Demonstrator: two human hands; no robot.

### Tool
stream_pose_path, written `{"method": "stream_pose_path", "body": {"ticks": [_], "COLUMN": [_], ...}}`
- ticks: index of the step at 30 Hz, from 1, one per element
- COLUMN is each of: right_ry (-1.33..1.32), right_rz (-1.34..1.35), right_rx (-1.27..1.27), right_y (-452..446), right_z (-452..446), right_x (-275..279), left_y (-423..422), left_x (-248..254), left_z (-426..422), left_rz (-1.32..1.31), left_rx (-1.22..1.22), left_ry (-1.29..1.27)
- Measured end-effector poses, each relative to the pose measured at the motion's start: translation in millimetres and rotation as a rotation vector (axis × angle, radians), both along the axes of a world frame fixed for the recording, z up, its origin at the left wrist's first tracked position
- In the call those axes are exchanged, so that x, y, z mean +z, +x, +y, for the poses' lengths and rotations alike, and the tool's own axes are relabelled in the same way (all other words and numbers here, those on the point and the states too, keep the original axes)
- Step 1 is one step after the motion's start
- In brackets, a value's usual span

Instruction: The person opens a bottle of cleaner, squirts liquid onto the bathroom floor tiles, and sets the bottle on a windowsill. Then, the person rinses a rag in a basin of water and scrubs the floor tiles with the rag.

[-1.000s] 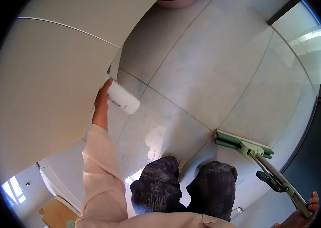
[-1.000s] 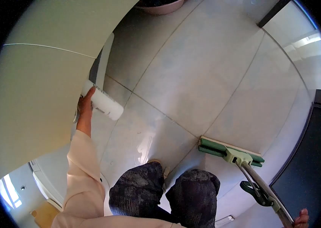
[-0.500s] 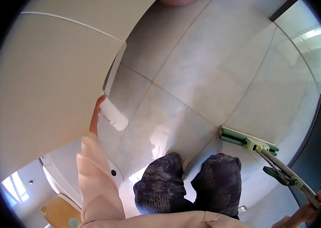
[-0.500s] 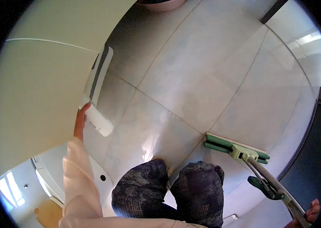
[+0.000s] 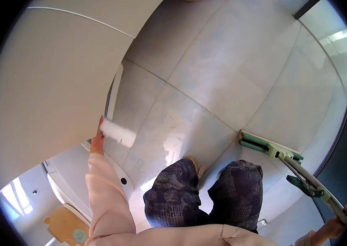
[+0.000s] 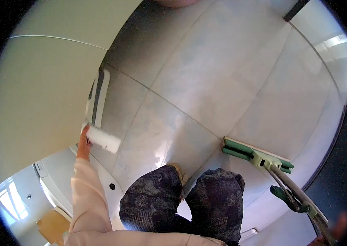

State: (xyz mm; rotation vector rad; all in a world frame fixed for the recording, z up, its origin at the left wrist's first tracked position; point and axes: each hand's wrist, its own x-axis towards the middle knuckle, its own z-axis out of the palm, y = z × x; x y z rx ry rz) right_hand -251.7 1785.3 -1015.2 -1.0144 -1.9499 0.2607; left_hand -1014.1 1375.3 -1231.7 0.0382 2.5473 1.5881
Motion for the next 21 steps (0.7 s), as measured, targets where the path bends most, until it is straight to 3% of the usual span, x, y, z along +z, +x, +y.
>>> {"method": "stream_pose_path", "body": {"ticks": [3, 4, 6, 10, 14, 21], "right_ry": [-0.123, -0.099, -0.082, -0.021, -0.012, 0.018], "right_rz": [-0.126, -0.110, -0.096, -0.026, 0.185, 0.368], "right_rx": [0.116, 0.049, -0.021, -0.126, -0.027, 0.104], "right_y": [46, 56, 55, 54, 0, -79], "right_z": [12, 14, 14, 15, 4, -8], "right_x": [-4, -7, -11, -15, 0, 27], "left_y": [28, 39, 62, 85, 91, 59], "left_x": [-2, 1, 9, 10, -1, -35], "left_z": [-43, -47, -38, 15, 89, 198], "left_rz": [-0.077, -0.079, 0.077, -0.001, -0.219, -0.383], "left_rx": [0.076, 0.074, -0.122, -0.257, -0.408, -0.314], "left_ry": [0.074, 0.067, -0.118, -0.183, -0.137, -0.091]}}
